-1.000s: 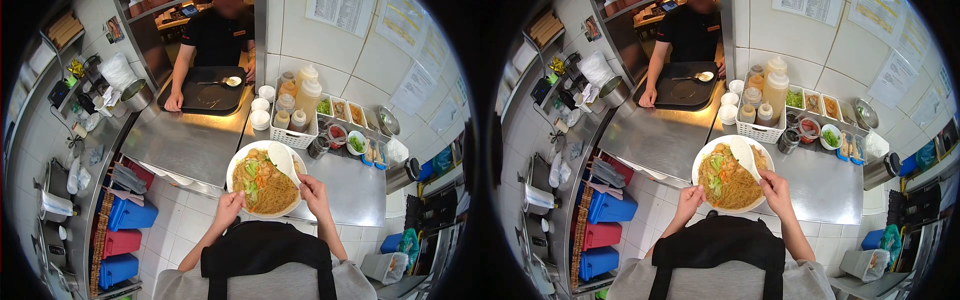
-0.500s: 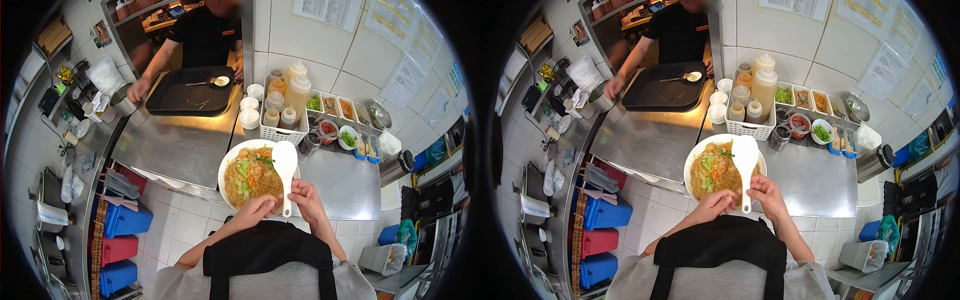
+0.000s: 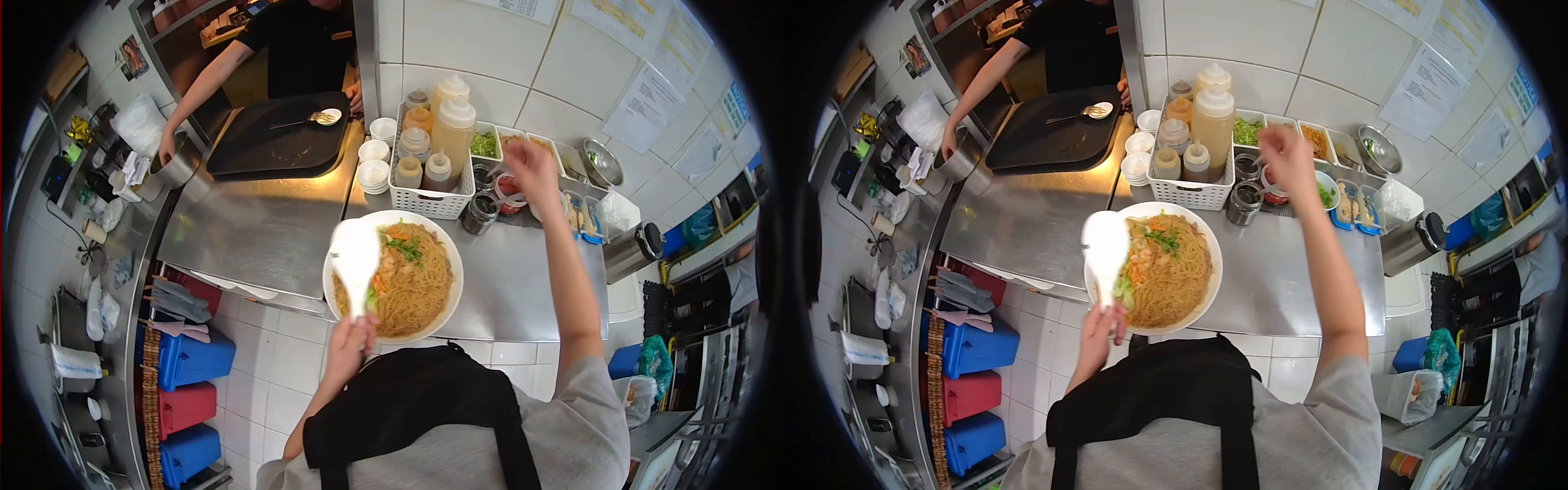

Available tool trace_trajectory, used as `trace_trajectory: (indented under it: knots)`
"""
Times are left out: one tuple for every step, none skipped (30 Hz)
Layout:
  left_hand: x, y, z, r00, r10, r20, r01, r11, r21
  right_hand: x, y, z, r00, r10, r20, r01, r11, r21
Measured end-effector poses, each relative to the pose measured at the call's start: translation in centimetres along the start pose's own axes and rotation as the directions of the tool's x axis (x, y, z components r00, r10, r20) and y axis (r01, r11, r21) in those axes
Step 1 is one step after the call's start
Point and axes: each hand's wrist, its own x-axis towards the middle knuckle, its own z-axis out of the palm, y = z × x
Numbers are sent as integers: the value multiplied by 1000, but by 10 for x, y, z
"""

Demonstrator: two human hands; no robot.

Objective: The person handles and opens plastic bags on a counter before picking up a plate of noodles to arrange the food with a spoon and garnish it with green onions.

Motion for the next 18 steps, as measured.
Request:
trace_trajectory:
  knots:
    - [-6,1,-4,998,9,-68,-10,1000,-11,36,28,3,997,-28,74,34,996,-78]
    - [-13,1,-8,990,17,-142,-21,1000,-22,66,56,11,987,-55,152,78,986,-149]
    - [-19,2,-10,987,17,-162,-23,999,-34,90,75,23,983,-69,172,94,985,-144]
    - [-27,3,-13,970,41,-241,-36,999,22,110,89,40,942,-12,337,132,933,-336]
    - [-36,3,-14,944,63,-325,-38,996,81,119,95,56,874,70,482,208,841,-499]
    - [-44,3,-15,930,57,-364,-32,997,73,123,102,69,857,48,514,238,846,-477]
    - [-52,3,-15,900,66,-430,-19,993,113,127,104,82,834,51,549,294,802,-521]
    - [-59,2,-15,867,77,-493,-1,988,153,132,111,96,812,55,581,349,753,-559]
    - [-67,-5,-15,834,77,-546,-8,992,127,139,117,110,756,186,628,320,732,-602]
    - [-74,-7,-13,818,71,-571,1,992,125,153,147,126,740,171,650,340,739,-582]
    - [-80,-7,-11,787,56,-614,-11,997,77,168,189,143,731,60,679,438,722,-535]
    - [-85,-7,-10,760,42,-649,-27,999,32,174,209,155,715,-49,698,526,695,-490]
    - [-88,-7,-10,754,38,-656,-20,999,35,171,197,153,718,33,695,512,651,-560]
    - [-90,-7,-10,742,28,-670,-17,1000,23,162,183,148,713,30,700,516,654,-554]
    - [-91,-7,-10,731,17,-683,-17,1000,8,150,170,142,842,21,539,347,745,-571]
    - [-91,-7,-12,726,13,-688,-15,1000,3,145,158,136,933,40,357,173,821,-544]
    - [-91,-5,-15,731,14,-682,-11,1000,8,148,150,132,929,39,367,180,820,-543]
    - [-90,-4,-18,738,14,-675,-5,1000,15,150,143,129,919,165,357,56,843,-535]
